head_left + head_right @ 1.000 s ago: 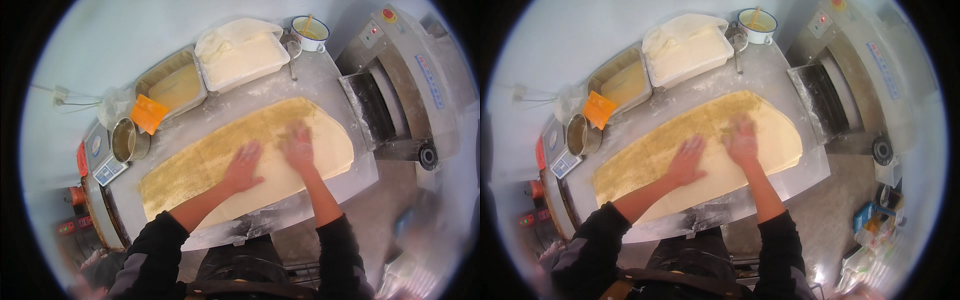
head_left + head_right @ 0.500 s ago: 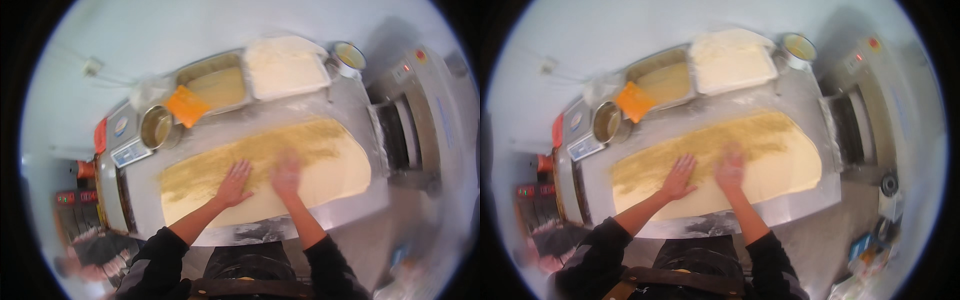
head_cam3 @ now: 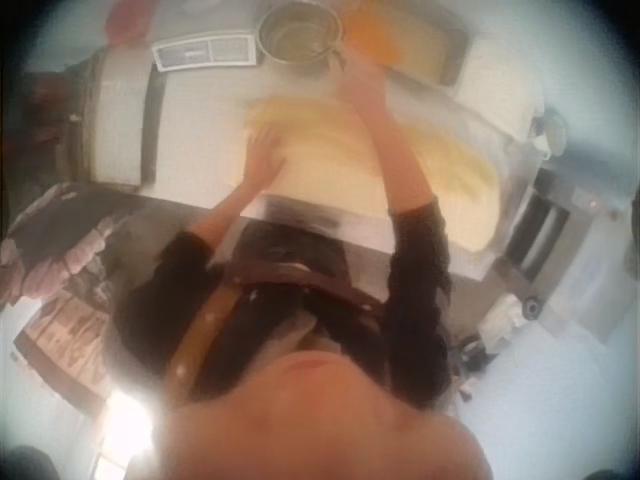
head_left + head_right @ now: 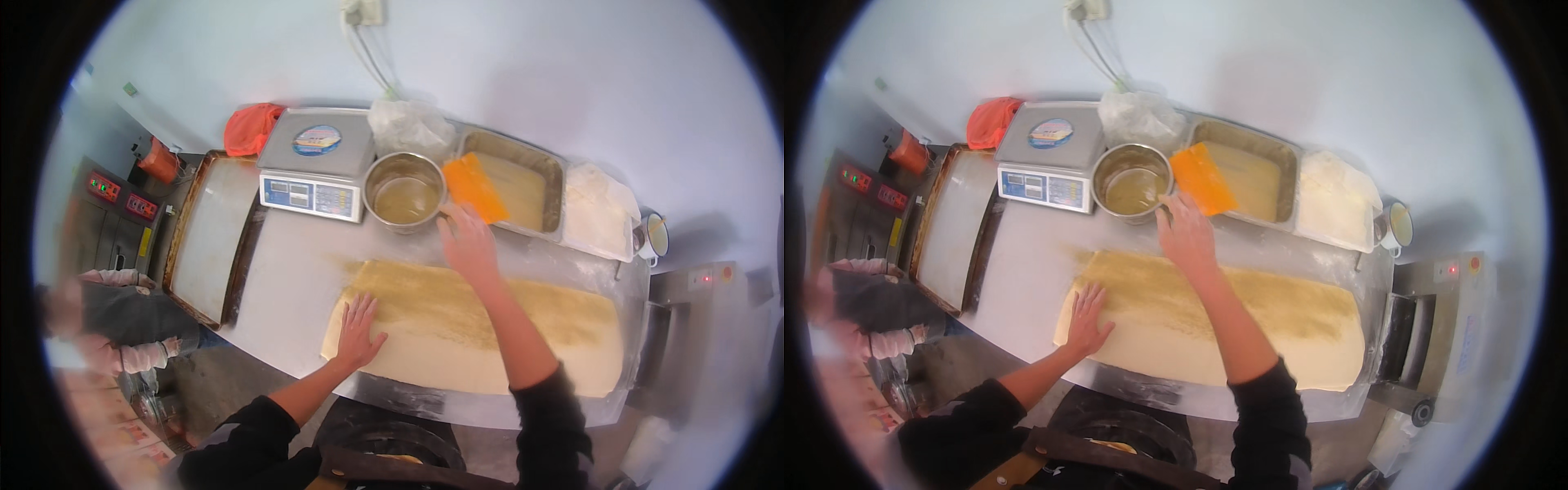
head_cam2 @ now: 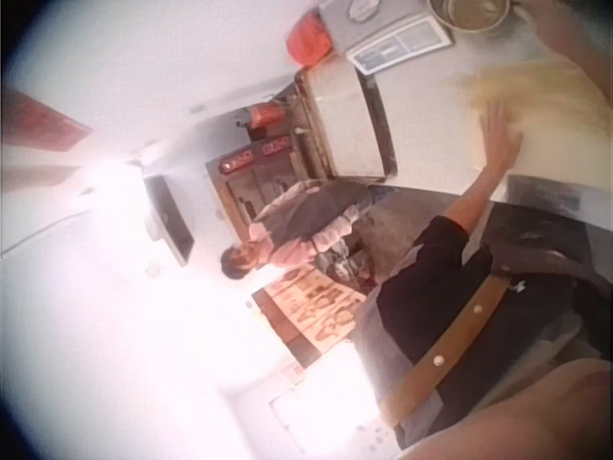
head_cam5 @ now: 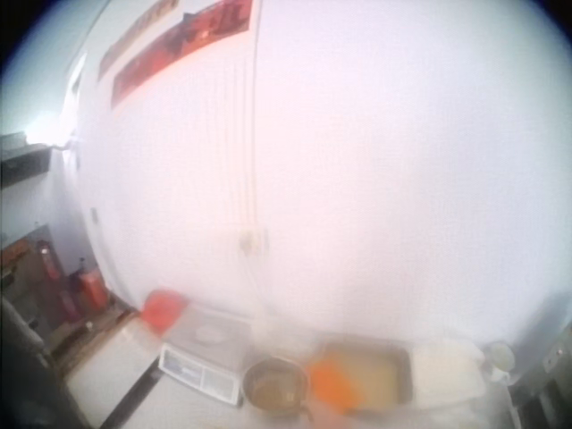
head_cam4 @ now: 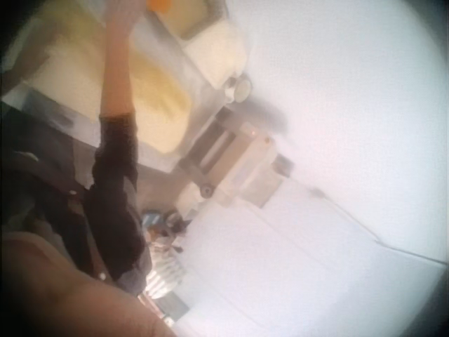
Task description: The person spreads a liquid onto a large sheet of dough using a plastic scraper, then sprinkles a granular substance over it. They fold the dough in half and dust it with flour, then fold it again and continue dusting with flour.
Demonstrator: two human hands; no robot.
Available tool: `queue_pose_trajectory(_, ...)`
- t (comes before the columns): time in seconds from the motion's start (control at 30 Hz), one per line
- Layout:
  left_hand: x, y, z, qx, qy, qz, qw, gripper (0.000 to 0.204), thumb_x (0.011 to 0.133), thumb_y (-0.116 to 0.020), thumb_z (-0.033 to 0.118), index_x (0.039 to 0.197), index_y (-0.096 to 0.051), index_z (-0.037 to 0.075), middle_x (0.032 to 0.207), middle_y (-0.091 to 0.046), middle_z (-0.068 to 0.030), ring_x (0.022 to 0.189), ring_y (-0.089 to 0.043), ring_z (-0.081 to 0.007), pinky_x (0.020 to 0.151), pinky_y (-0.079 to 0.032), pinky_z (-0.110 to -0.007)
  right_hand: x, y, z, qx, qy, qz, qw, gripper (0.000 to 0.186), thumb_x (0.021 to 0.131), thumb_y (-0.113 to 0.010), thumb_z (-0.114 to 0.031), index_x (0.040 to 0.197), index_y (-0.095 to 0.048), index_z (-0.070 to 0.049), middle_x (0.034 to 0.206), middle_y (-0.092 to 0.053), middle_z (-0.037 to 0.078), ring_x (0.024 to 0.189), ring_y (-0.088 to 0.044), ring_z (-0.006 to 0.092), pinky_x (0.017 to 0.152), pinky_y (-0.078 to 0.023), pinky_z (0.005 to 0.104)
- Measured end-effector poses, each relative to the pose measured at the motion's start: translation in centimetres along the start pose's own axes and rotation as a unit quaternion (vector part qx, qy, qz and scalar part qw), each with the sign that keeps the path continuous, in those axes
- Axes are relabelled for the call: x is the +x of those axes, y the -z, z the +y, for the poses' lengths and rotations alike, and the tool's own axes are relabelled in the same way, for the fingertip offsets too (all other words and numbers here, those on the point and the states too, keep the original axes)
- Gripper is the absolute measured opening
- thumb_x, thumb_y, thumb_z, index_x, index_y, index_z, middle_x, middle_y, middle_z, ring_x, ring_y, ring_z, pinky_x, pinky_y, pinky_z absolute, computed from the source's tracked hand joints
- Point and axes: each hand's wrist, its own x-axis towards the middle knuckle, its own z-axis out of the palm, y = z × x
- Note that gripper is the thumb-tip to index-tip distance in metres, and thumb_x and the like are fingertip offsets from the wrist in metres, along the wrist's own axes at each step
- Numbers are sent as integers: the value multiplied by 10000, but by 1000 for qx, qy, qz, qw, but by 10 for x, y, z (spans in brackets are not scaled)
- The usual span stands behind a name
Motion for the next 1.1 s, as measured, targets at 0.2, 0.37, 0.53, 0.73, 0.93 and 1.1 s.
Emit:
queue_pose_trajectory(0.2,-17,15,-55,-87,-41,-12,995,888,889,-775,311,1629,-386,10,1710,-346,-257,1617,-258,-450,1320,-178,-614,113,-115,-26,-167,-32,-186,968,474,928,-716,-201,1397,-664,-168,1273,-710,170,1280,-672,346,1066,-558,469)
queue_pose_trajectory(0.37,-21,29,-74,-158,-87,-50,982,878,895,-769,330,1623,-397,11,1700,-359,-254,1604,-283,-449,1317,-215,-593,137,-194,-12,-183,-116,-233,948,414,901,-677,-156,1308,-701,-87,1229,-726,207,1310,-648,386,1097,-539,473)
queue_pose_trajectory(0.53,-17,48,-88,-183,-121,-54,974,864,874,-777,265,1608,-405,-1,1705,-354,-246,1577,-330,-438,1298,-258,-585,143,-195,1,-189,-85,-153,966,298,898,-626,-79,1159,-761,-29,1179,-739,255,1253,-664,439,1077,-546,491)
queue_pose_trajectory(0.73,13,38,-93,-131,-124,-39,983,862,861,-776,229,1610,-407,15,1695,-369,-239,1554,-360,-438,1276,-291,-587,115,-140,-28,107,-210,-38,971,305,910,-747,-124,1186,-752,7,1165,-758,213,1146,-707,370,1004,-575,411)
queue_pose_trajectory(0.93,23,37,-96,-182,-89,-41,978,919,873,-758,168,1669,-318,42,1691,-384,-223,1551,-370,-427,1280,-314,-527,-25,-75,-16,675,-264,100,682,301,978,-714,-92,1270,-711,-18,1196,-738,81,1128,-702,224,1014,-563,391)
queue_pose_trajectory(1.1,24,26,-96,-196,-93,-7,976,899,912,-722,178,1686,-290,32,1692,-390,-230,1546,-379,-439,1291,-311,-501,-197,5,-3,699,-300,286,583,295,977,-686,-97,1253,-709,4,1202,-741,98,1146,-697,228,1026,-555,429)
